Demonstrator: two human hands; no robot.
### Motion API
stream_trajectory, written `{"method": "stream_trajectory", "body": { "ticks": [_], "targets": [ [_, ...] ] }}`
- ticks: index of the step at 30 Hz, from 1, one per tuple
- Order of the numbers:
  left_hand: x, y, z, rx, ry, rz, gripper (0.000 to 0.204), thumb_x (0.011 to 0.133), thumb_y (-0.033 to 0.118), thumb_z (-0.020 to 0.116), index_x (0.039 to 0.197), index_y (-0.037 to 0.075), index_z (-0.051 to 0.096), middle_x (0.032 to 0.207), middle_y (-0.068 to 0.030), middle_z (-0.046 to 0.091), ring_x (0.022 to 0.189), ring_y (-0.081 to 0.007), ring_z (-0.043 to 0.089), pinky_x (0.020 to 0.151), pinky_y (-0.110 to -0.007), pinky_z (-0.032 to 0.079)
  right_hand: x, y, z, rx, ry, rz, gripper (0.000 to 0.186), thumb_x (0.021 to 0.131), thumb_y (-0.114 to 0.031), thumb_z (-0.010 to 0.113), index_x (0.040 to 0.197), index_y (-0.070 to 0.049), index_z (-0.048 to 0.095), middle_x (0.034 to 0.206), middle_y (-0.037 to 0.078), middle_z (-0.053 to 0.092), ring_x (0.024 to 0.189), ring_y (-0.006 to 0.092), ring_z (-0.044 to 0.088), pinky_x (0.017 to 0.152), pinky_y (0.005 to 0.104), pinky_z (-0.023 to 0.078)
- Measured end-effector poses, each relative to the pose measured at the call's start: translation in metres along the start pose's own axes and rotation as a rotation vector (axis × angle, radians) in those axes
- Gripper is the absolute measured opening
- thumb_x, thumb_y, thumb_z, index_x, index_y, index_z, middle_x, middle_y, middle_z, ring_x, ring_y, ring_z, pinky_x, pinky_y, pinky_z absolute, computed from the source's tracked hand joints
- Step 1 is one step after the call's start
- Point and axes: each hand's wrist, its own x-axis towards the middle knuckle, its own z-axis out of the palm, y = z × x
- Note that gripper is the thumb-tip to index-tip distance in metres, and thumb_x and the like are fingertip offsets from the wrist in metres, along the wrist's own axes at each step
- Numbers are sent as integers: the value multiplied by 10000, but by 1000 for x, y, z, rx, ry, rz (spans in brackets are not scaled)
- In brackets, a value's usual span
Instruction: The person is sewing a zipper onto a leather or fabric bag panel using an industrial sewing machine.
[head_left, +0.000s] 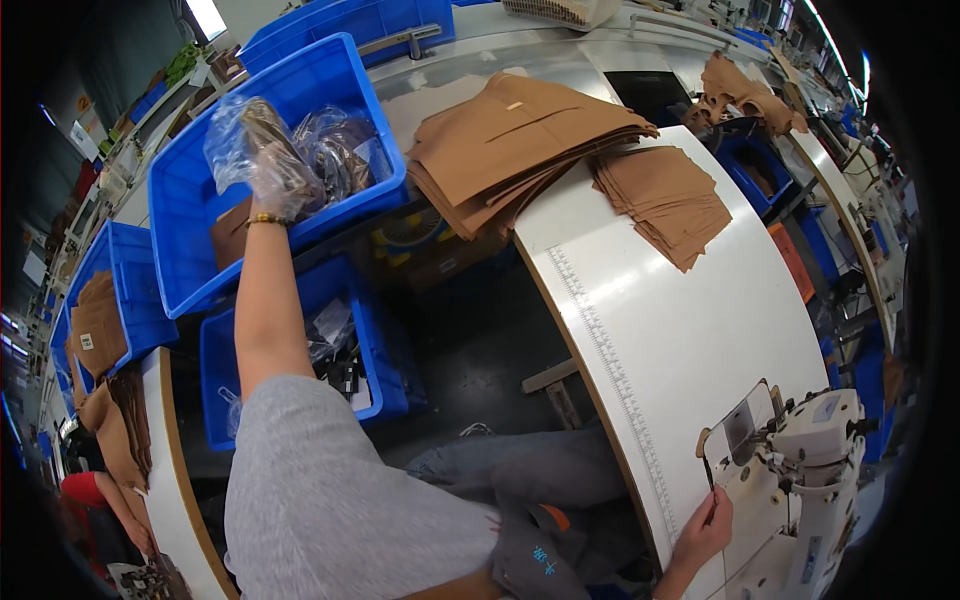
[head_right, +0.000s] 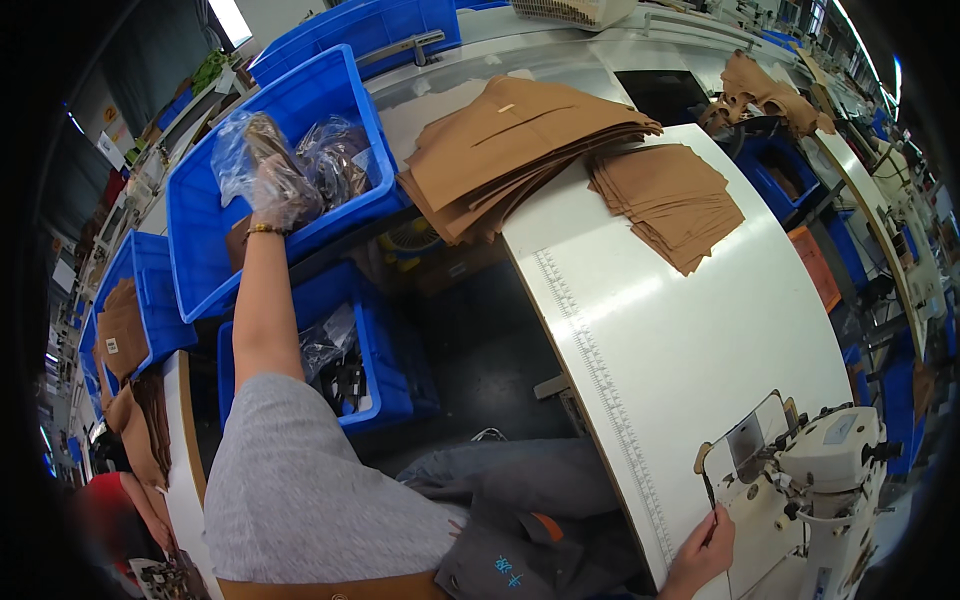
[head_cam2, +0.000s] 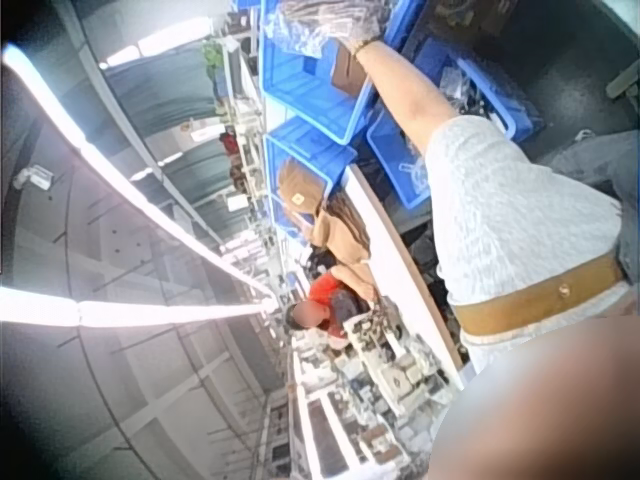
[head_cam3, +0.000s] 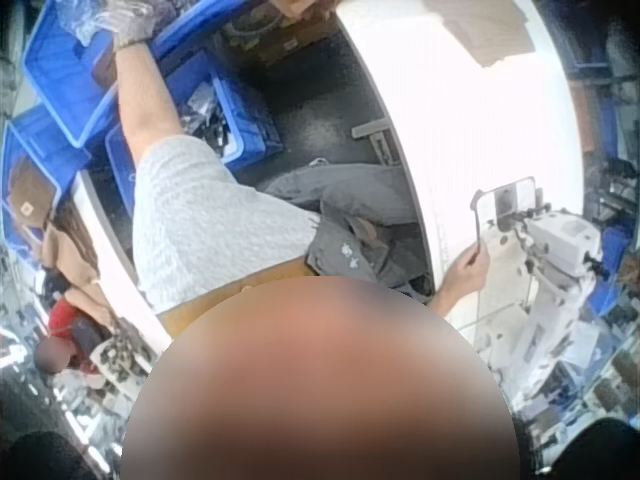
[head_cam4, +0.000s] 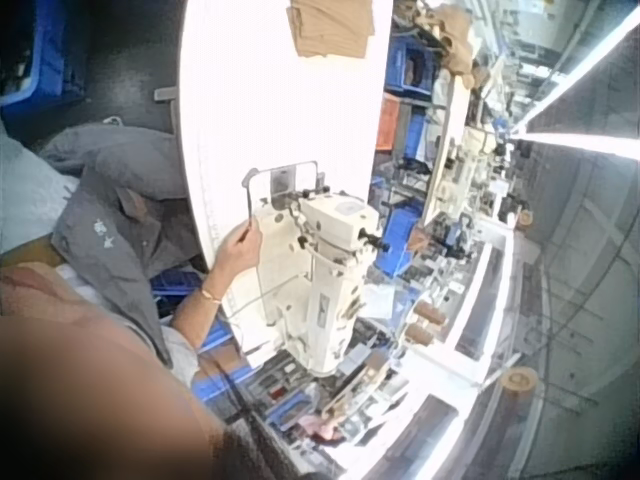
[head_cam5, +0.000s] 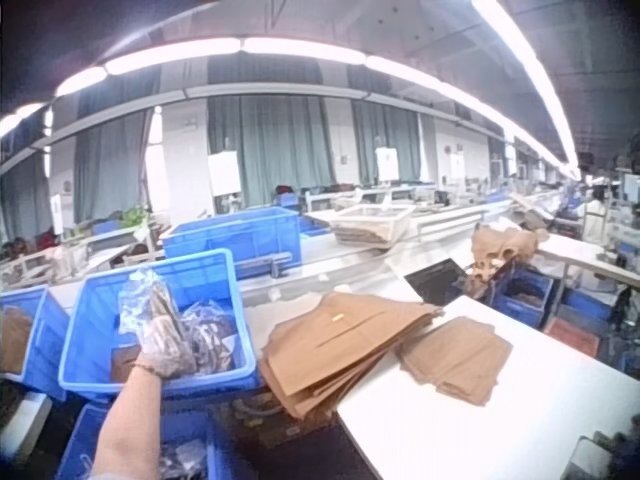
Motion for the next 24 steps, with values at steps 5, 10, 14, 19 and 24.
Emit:
{"method": "stream_trajectory", "body": {
  "ticks": [5, 10, 14, 19, 24],
  "targets": [
    [8, 53, -40, -1109, 79, -86, 319, 945, 312, 685, 964, -4, 722, 921, -209, 733, 893, -358, 723, 768, -441, 597, 1, 6, 5, 1, 53, -52, 172, 1029, -46, 608, 1129, 63, 697, 982, 186, 728, 812, 273, 718, 704, 338, 566],
    [-36, 137, -62, -1592, -256, -56, 335, 980, 339, 679, 1010, 6, 692, 908, -172, 720, 855, -313, 719, 742, -424, 601, 1, 1, 6, 34, 98, -86, 149, 1006, -19, 605, 1108, 46, 692, 874, 156, 668, 712, 294, 651, 619, 352, 509],
    [-93, 217, -43, -1717, -554, -186, 325, 1008, 340, 679, 1082, 26, 637, 895, -123, 683, 828, -255, 707, 721, -402, 606, 4, -11, 1, -19, 111, -68, 140, 987, -9, 623, 1101, 19, 700, 850, 144, 656, 676, 279, 628, 610, 348, 493],
    [-190, 313, 2, -1779, -1154, -489, 335, 986, 248, 700, 1227, 52, 574, 907, -66, 634, 838, -204, 676, 768, -374, 609, 14, -48, -7, 172, 106, -60, 87, 924, 4, 682, 1002, -2, 722, 757, 112, 603, 607, 223, 573, 578, 330, 449],
    [-322, 385, 22, -1747, -1716, -631, 420, 953, 263, 716, 1291, 51, 585, 939, -58, 632, 848, -210, 664, 831, -395, 597, 32, -113, -15, 637, 18, 70, 195, 927, -71, 740, 1115, -17, 738, 900, 53, 707, 572, 79, 514, 539, 226, 409]
  ]
}}
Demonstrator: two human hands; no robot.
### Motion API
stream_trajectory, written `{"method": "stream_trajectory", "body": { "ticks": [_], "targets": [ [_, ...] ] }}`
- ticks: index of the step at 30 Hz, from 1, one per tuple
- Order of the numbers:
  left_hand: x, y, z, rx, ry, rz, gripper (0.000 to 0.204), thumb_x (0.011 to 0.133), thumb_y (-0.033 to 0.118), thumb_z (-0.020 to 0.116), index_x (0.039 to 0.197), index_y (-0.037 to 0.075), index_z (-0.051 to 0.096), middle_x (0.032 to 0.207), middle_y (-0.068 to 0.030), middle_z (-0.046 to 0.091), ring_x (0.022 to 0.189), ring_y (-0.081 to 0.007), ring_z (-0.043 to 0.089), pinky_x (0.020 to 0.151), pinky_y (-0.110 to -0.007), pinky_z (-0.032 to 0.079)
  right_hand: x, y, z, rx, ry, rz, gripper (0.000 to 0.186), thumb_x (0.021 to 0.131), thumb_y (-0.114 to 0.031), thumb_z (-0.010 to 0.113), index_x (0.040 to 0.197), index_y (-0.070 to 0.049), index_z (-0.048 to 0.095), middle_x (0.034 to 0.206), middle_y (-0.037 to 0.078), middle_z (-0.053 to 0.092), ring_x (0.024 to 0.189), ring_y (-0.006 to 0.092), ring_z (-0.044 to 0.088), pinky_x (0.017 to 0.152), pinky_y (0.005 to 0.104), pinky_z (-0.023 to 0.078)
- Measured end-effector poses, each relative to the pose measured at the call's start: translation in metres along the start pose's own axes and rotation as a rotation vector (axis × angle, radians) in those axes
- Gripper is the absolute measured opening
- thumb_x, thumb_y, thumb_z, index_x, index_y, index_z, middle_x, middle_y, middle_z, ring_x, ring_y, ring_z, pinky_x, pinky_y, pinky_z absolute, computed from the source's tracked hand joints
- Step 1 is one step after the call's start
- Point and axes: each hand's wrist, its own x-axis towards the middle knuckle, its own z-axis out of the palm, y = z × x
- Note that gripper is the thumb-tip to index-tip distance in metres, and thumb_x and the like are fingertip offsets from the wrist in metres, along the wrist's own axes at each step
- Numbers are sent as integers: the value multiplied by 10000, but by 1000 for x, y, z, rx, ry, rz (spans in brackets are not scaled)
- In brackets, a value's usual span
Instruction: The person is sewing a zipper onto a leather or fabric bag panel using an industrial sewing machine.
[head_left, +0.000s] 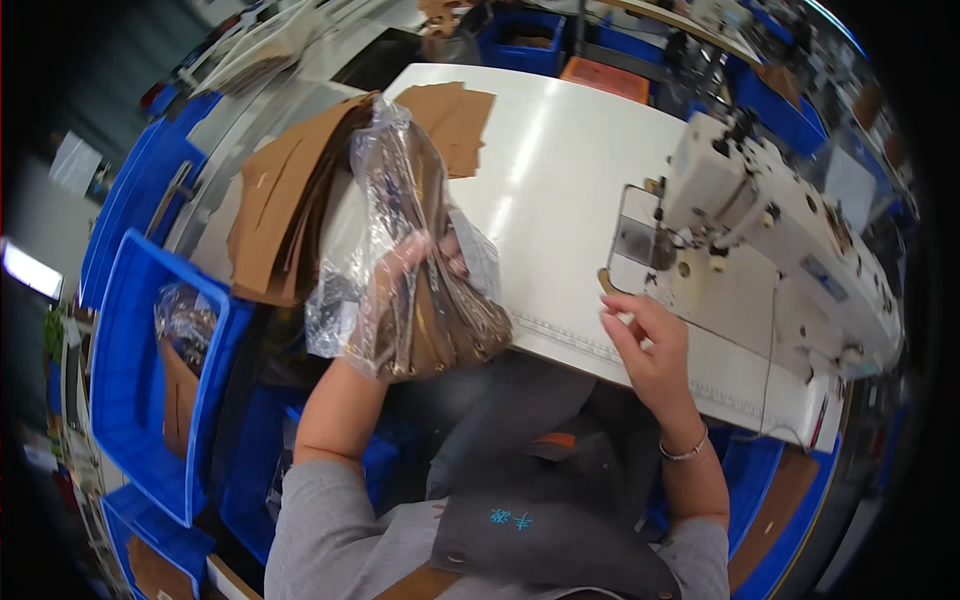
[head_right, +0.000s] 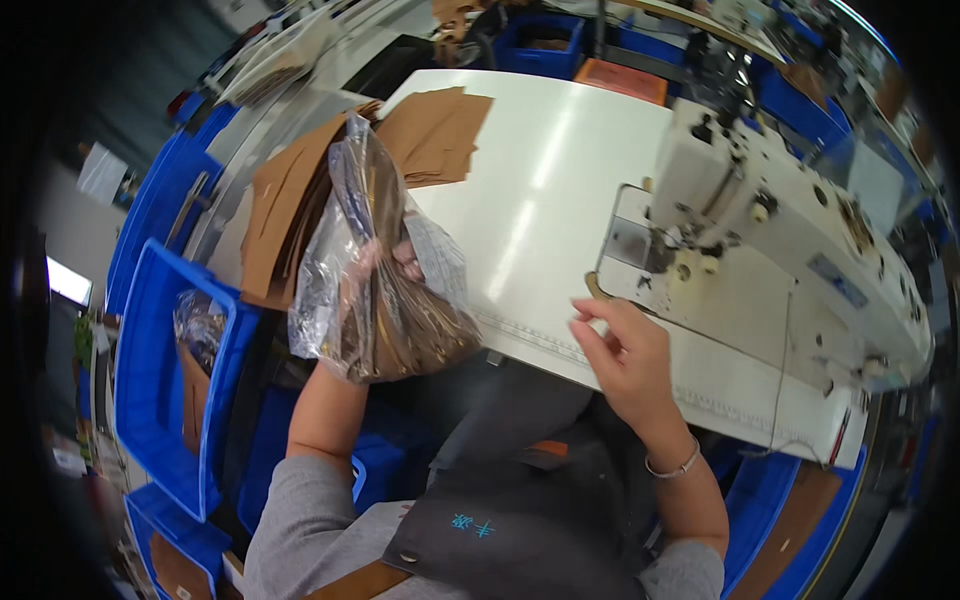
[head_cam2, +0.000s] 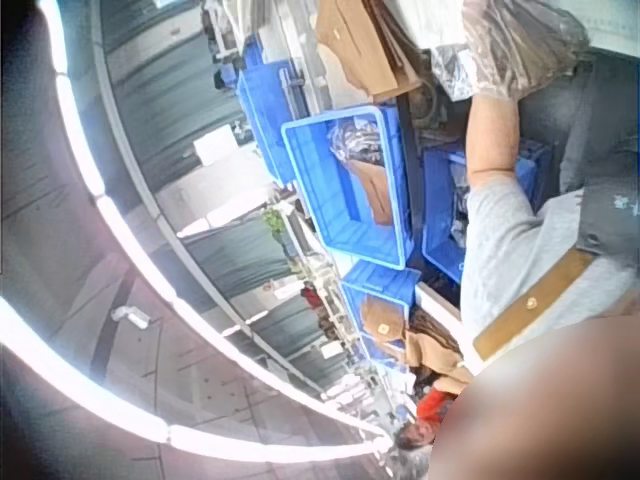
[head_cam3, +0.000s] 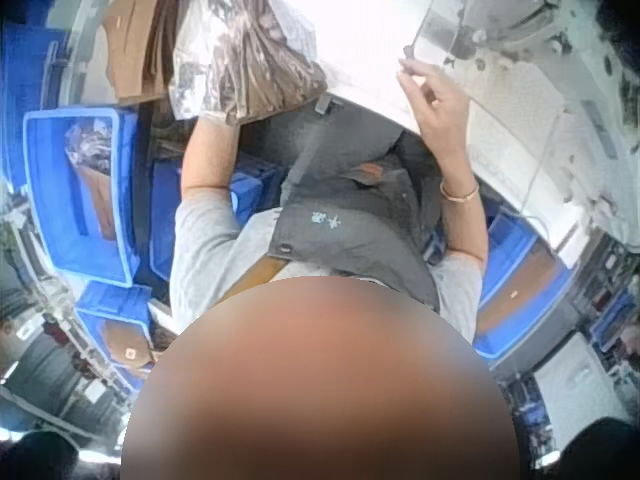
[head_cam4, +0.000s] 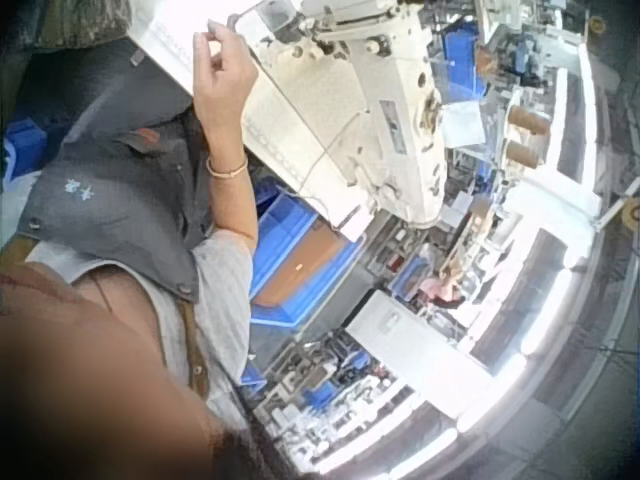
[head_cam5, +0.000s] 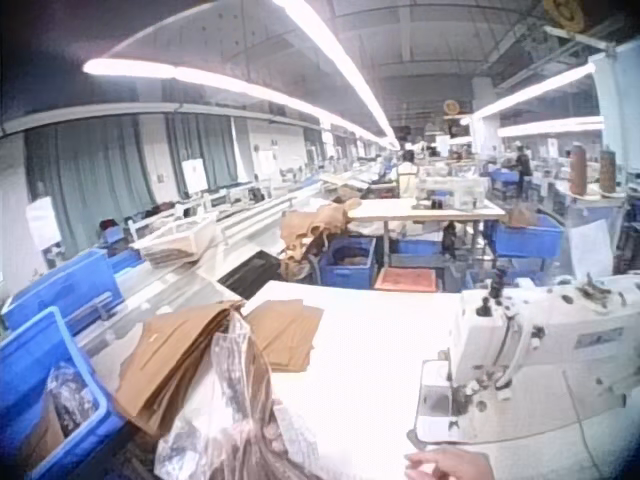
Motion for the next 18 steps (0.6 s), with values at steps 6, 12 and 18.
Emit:
{"method": "stream_trajectory", "body": {
  "ticks": [6, 12, 18],
  "targets": [
    [7, -88, 37, 145, 45, -412, 373, 916, 234, 727, 1191, -5, 650, 973, -100, 677, 885, -225, 690, 835, -393, 601, 10, -12, 4, 160, -41, 117, 263, 922, -166, 782, 1109, 9, 725, 883, 87, 695, 570, 79, 482, 535, 253, 398],
    [3, -84, 47, 363, 95, -400, 303, 890, 113, 737, 1156, -9, 661, 986, -116, 700, 886, -234, 698, 786, -355, 596, 2, 12, 8, 147, 122, -9, 193, 905, -122, 797, 860, 26, 682, 679, 36, 556, 557, 77, 457, 524, 286, 366],
    [-18, -54, 38, 455, 117, -228, 545, 769, 9, 810, 1279, -24, 620, 1055, -131, 711, 925, -253, 699, 824, -364, 590, 0, 11, 10, 432, 139, 218, 123, 940, -49, 747, 844, 5, 693, 679, -16, 590, 539, 32, 521, 502, 210, 408]
  ]
}}
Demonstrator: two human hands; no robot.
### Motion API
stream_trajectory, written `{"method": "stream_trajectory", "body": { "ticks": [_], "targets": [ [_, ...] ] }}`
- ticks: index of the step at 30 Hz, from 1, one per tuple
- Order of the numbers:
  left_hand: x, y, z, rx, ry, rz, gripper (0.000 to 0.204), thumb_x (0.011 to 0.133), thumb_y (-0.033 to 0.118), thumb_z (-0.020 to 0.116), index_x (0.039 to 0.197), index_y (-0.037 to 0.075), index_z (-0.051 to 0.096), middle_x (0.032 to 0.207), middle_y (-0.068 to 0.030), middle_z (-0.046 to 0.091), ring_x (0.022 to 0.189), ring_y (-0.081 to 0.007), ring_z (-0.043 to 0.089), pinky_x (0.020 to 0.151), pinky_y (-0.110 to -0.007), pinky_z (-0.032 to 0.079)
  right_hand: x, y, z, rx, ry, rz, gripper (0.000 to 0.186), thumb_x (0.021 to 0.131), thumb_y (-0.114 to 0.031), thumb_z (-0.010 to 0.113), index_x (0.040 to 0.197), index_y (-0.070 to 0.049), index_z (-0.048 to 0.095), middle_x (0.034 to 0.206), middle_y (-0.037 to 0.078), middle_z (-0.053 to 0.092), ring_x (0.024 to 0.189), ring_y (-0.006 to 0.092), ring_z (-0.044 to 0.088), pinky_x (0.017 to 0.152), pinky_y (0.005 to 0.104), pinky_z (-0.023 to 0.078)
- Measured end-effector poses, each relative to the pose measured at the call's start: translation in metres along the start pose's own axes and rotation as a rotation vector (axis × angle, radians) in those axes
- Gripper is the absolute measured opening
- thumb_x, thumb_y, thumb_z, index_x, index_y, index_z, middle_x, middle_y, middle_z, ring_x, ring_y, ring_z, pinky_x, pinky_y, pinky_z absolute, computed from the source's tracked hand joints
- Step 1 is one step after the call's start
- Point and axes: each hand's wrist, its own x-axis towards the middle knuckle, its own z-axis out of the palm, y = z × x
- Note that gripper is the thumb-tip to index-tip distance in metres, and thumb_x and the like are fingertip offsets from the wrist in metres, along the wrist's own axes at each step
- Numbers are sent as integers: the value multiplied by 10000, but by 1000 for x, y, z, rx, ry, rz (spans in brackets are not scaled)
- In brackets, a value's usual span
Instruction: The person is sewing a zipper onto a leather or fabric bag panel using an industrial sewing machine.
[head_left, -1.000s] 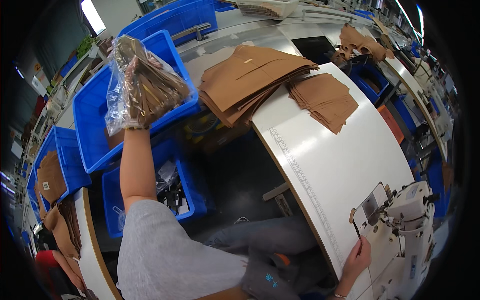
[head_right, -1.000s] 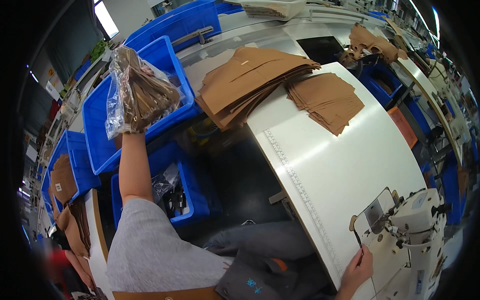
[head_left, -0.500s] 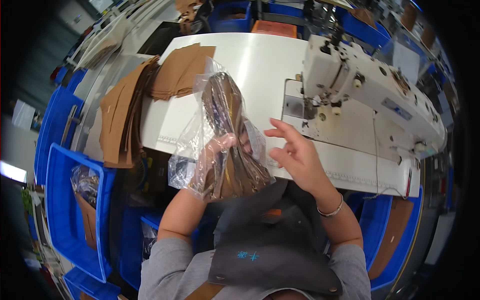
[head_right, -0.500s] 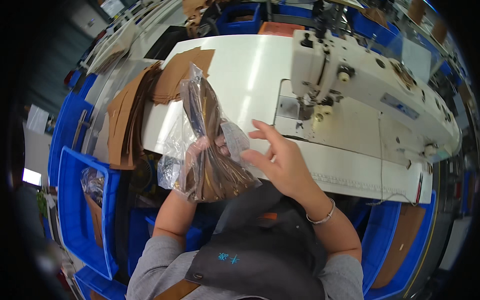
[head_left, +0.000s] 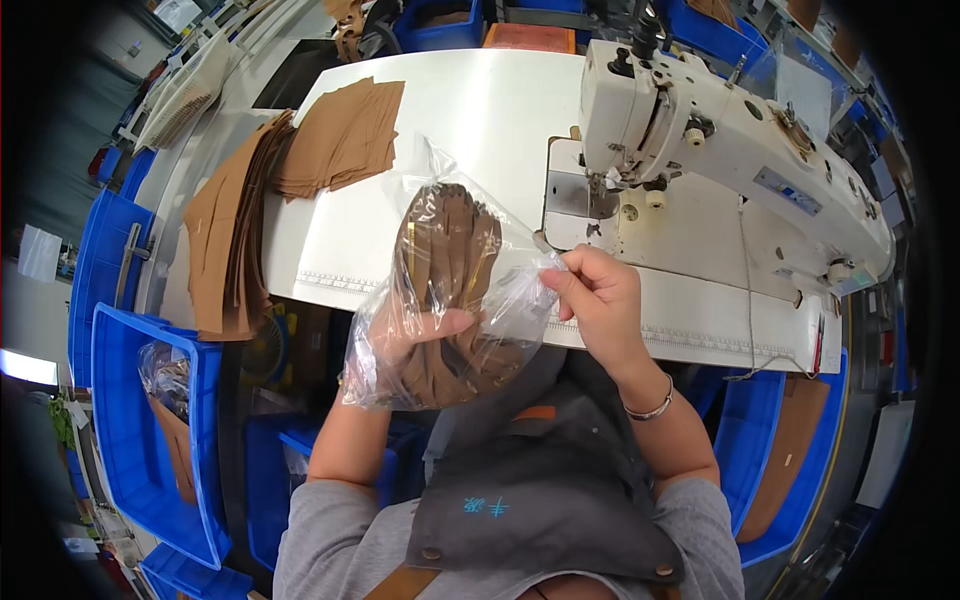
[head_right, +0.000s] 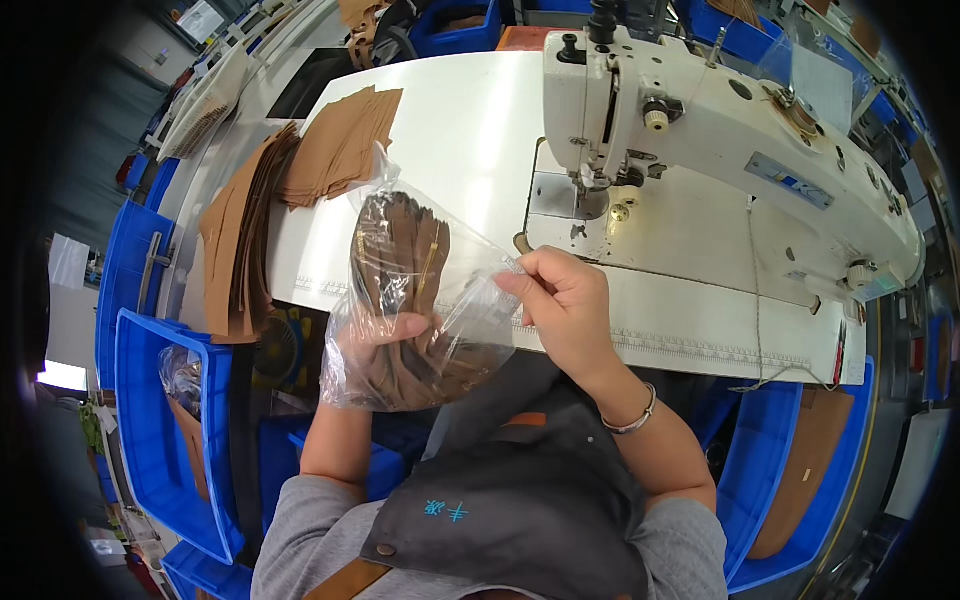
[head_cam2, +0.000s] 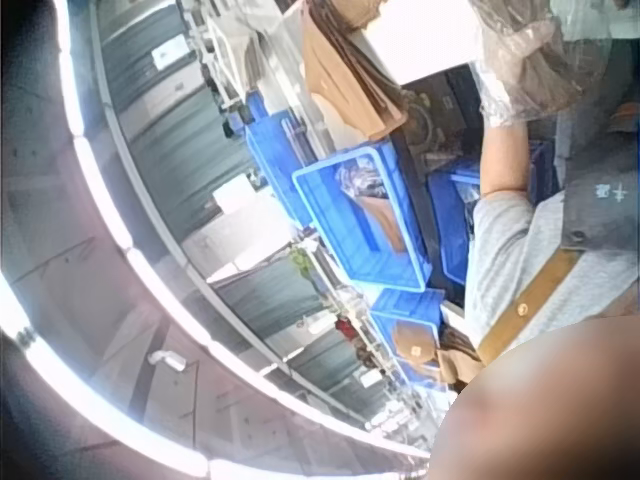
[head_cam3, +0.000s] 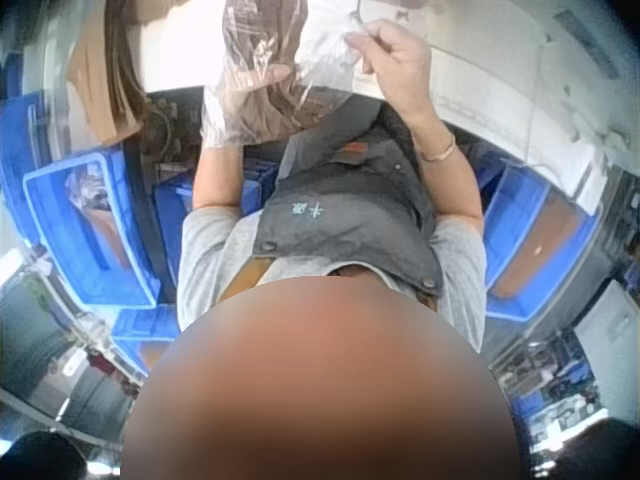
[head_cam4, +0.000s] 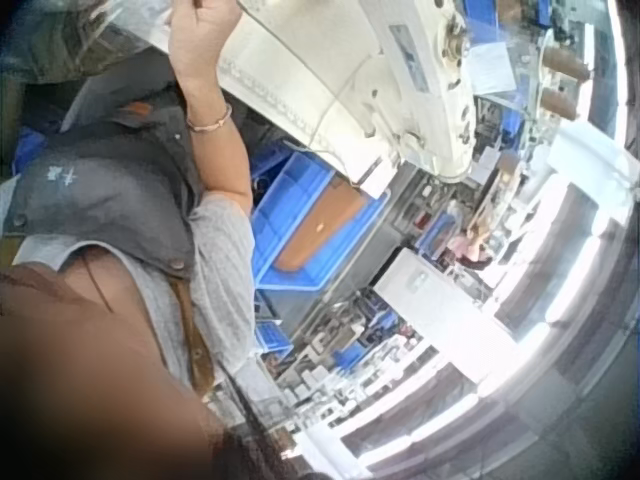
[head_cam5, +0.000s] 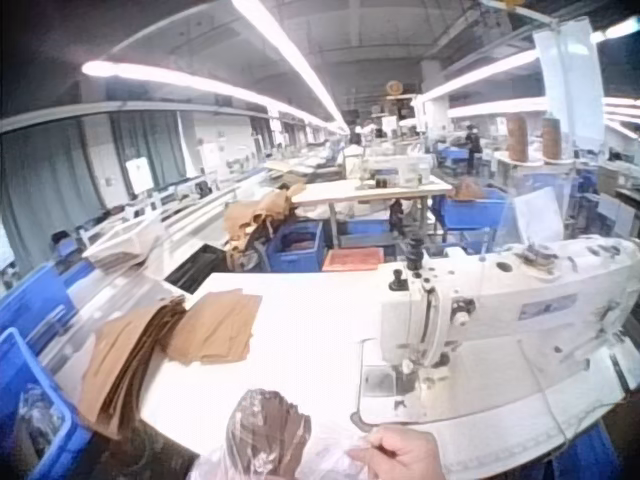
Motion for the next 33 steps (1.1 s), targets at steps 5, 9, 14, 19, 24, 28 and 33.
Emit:
{"method": "stream_trajectory", "body": {
  "ticks": [5, 9, 14, 19, 24, 28, 33],
  "targets": [
    [-10, 35, -47, 687, -257, 103, 828, 698, 78, 906, 1434, -31, 543, 1381, -142, 637, 1259, -251, 599, 1080, -382, 474, -3, -13, 0, 67, 18, -52, 87, 943, -23, 726, 867, 13, 705, 713, -7, 602, 550, 39, 527, 510, 210, 407],
    [-29, 47, -76, 891, -201, 192, 796, 768, 258, 861, 1429, -56, 549, 1333, -168, 684, 1206, -254, 631, 1060, -382, 472, -9, -22, 2, 138, 34, -104, 70, 948, 1, 704, 883, 27, 708, 779, 18, 614, 568, 54, 546, 524, 206, 408],
    [-24, 63, -131, 156, 421, 344, 256, 920, 102, 734, 1119, -54, 689, 978, -100, 741, 877, -184, 713, 815, -314, 582, -12, -23, -14, 117, 189, -236, 58, 987, 18, 651, 964, 54, 691, 817, 33, 624, 621, 80, 571, 563, 218, 439],
    [-25, 83, -175, -428, 457, 695, 170, 1028, 158, 617, 1039, 1, 682, 953, -111, 734, 890, -212, 720, 841, -363, 601, 24, -20, -18, 23, 423, -627, 65, 1016, 18, 625, 1023, 51, 680, 906, 51, 674, 733, 93, 579, 642, 239, 482],
    [-33, 82, -159, -371, 295, 783, 160, 1033, 148, 606, 1048, 7, 680, 955, -116, 734, 889, -228, 722, 843, -378, 605, 78, 1, 5, -726, 260, -949, 227, 893, 81, 671, 1098, -4, 716, 1009, 96, 709, 796, 201, 661, 711, 284, 534],
    [-28, 75, -135, -357, 226, 765, 166, 1029, 181, 612, 1040, 22, 657, 892, -89, 688, 889, -209, 679, 894, -374, 580, 83, 35, 34, -913, -56, -757, 331, 841, 52, 690, 1148, -59, 741, 1163, 95, 720, 934, 261, 686, 786, 344, 563],
    [-16, 53, -96, -222, 338, 805, 194, 1006, 180, 638, 1072, -3, 639, 947, -84, 647, 872, -184, 641, 926, -387, 561, 59, 5, 35, -924, -38, -664, 269, 865, -30, 716, 1132, -48, 750, 1233, 102, 715, 1039, 297, 685, 853, 383, 564]
  ]
}}
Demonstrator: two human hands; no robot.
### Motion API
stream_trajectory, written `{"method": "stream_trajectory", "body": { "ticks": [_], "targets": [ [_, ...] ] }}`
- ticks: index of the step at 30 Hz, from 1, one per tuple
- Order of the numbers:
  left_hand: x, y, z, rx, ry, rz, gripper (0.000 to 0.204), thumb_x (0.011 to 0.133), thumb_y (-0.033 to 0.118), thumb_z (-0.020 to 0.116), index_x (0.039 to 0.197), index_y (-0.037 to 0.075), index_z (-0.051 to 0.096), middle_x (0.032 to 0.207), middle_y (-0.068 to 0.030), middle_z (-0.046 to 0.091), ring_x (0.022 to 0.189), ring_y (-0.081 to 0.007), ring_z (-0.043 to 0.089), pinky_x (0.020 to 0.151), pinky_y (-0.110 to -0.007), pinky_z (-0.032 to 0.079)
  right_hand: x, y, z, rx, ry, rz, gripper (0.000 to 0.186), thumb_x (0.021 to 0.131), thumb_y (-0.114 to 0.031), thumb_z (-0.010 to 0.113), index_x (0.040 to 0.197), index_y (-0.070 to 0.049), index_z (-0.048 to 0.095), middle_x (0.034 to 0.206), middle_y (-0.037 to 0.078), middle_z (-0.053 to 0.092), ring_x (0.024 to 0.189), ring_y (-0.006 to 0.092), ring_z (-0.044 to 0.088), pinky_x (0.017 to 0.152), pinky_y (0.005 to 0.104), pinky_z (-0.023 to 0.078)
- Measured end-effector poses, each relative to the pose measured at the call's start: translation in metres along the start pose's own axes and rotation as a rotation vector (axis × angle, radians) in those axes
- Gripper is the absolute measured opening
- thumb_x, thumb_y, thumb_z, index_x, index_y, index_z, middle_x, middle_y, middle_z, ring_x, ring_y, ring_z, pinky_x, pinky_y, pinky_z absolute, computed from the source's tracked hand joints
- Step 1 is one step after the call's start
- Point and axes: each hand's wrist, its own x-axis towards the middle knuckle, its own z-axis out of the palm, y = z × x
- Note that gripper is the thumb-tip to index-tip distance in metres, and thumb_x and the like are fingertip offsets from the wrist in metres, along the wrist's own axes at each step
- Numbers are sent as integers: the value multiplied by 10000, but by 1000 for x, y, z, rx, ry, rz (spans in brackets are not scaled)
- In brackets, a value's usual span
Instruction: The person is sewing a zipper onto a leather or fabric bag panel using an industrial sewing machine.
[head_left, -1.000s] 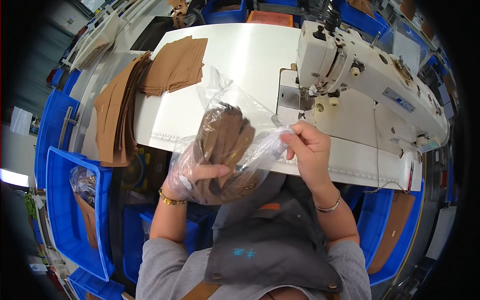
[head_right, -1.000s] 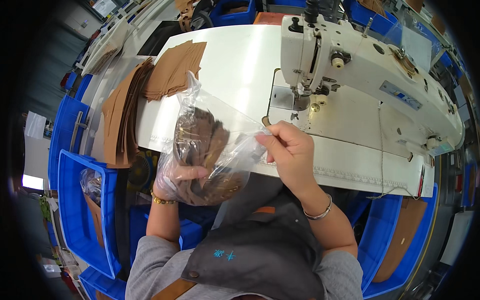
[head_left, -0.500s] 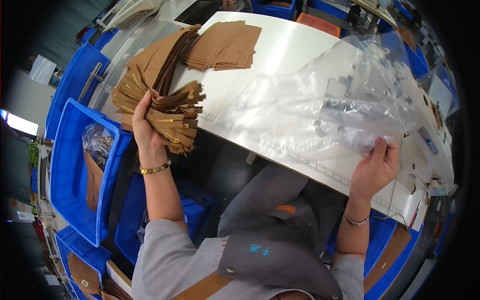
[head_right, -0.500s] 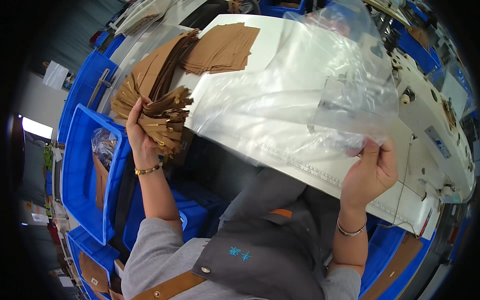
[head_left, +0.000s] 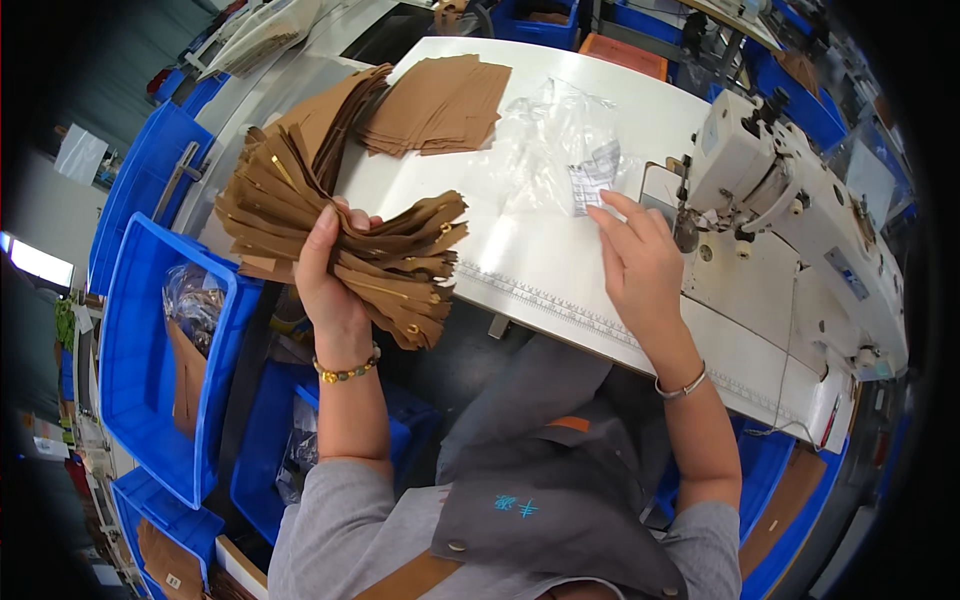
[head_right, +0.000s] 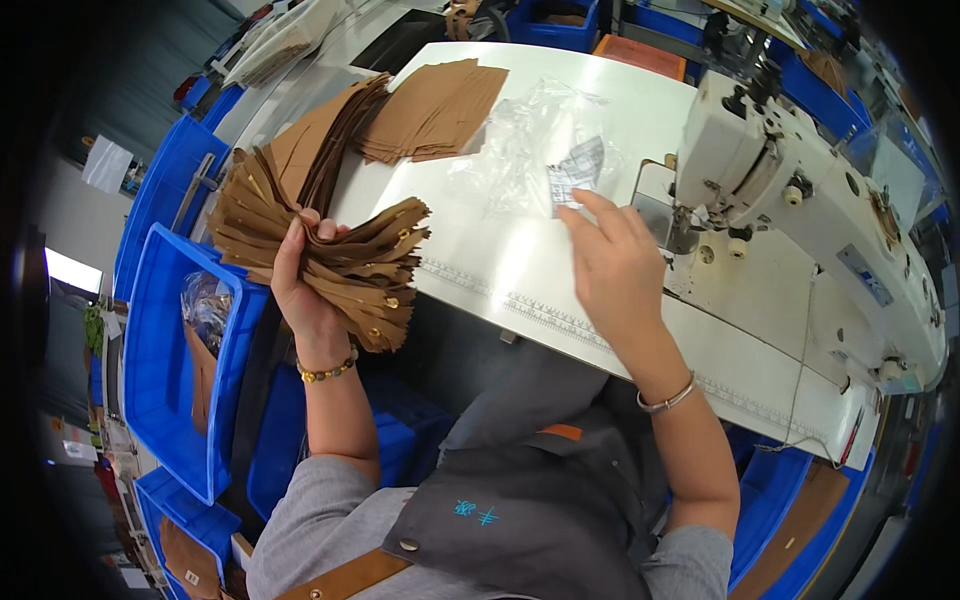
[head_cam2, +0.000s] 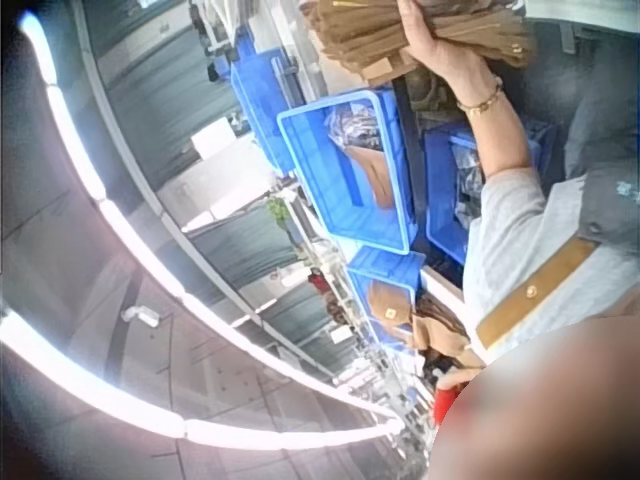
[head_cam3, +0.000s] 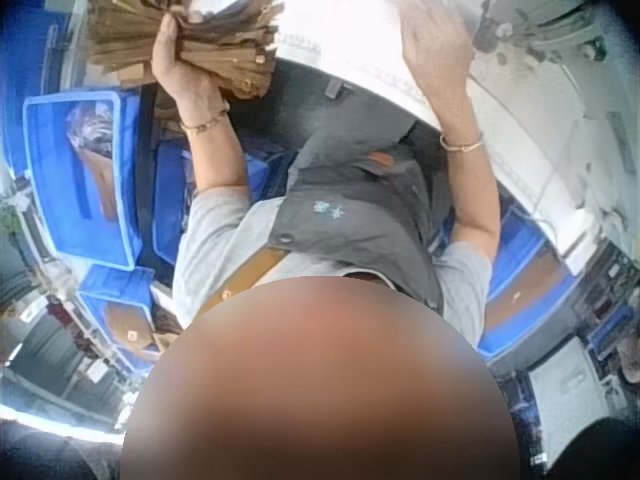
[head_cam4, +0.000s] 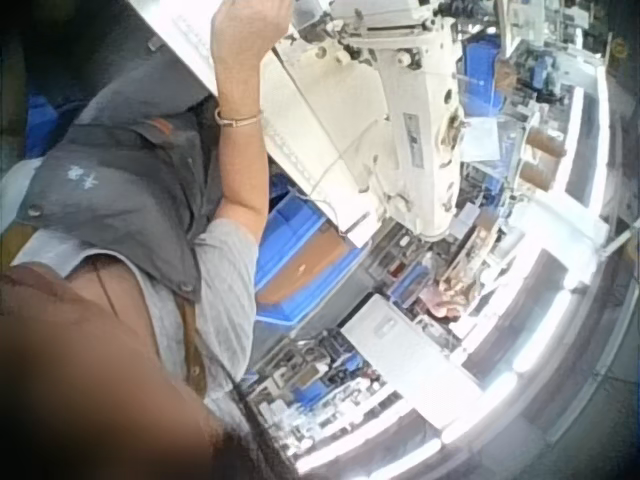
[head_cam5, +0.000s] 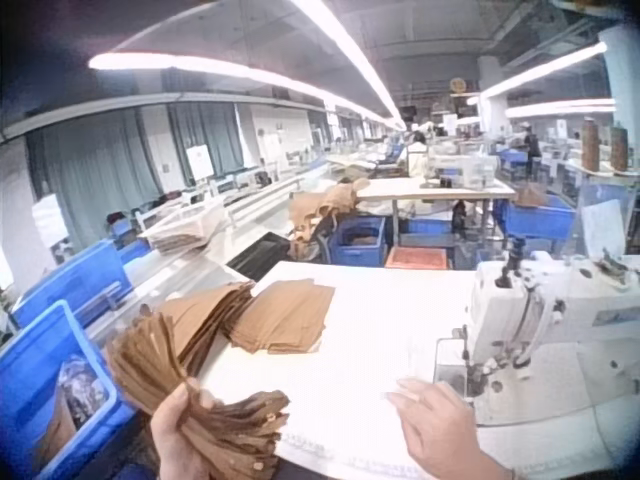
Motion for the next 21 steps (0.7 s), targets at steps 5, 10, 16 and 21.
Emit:
{"method": "stream_trajectory", "body": {
  "ticks": [5, 10, 16, 21],
  "targets": [
    [-46, -37, 52, 196, -230, 59, 262, 947, 60, 616, 1174, -66, 575, 971, -130, 650, 884, -218, 645, 902, -404, 559, -9, -57, -42, 467, -214, -109, 1121, 705, -491, 893, 1560, 17, 376, 1504, 242, 508, 1380, 394, 506, 1137, 485, 398],
    [-94, -64, 101, 249, -428, -139, 150, 982, 142, 570, 1059, 15, 546, 947, -51, 535, 890, -153, 528, 869, -322, 474, -34, -59, -42, 530, -461, 202, 1322, 609, -387, 956, 1634, -6, 214, 1171, 184, 686, 1081, 365, 668, 952, 460, 498],
    [-138, -111, 136, 205, -393, -499, 274, 960, 71, 673, 1202, -24, 587, 1023, -101, 671, 926, -182, 654, 869, -328, 547, -90, -26, -84, 540, -453, 518, 1292, 623, -306, 883, 1644, -17, 147, 967, 210, 733, 795, 412, 714, 715, 460, 563],
    [-183, -135, 169, 60, -497, -816, 306, 969, 34, 688, 1255, -18, 594, 1132, -95, 674, 1040, -188, 662, 943, -344, 545, -141, 0, -142, 406, -593, 715, 1079, 651, -309, 823, 1554, 3, 322, 987, 232, 723, 875, 413, 718, 753, 471, 571]
  ]
}}
